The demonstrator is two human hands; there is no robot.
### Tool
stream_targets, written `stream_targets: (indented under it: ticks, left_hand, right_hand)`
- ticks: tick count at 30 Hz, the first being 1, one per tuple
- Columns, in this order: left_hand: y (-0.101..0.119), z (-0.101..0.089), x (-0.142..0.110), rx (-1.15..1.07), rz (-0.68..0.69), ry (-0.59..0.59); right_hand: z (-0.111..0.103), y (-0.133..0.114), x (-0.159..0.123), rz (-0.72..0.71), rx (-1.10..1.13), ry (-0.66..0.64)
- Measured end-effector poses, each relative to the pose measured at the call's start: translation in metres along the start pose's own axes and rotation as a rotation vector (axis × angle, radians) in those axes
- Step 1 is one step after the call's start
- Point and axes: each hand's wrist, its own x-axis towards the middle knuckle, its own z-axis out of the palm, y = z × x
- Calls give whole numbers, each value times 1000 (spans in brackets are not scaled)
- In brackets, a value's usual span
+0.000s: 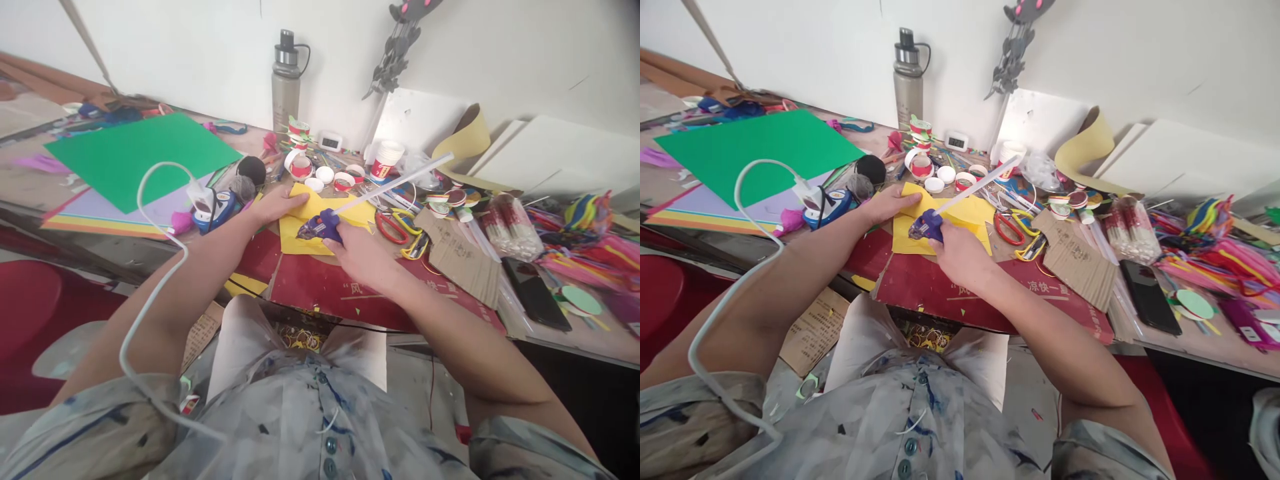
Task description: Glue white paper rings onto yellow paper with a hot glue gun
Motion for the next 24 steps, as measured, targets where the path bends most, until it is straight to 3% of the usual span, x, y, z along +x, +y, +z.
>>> stream_targets:
  ticks: [6,14,21,24]
  left_hand:
    - [9,4,-5,-113,-10,-64]
    - [11,5,-6,-104,-12,-46]
    - [9,4,-4,-118,-25,-58]
    - [7,4,-3,-138,-17,-51]
  right_hand:
    - [-2,17,-1,66,-35,50]
    - [2,-9,-2,-10,6,-18]
    - [0,15,-8,22,-17,44]
    - [1,10,-8,11,-27,26]
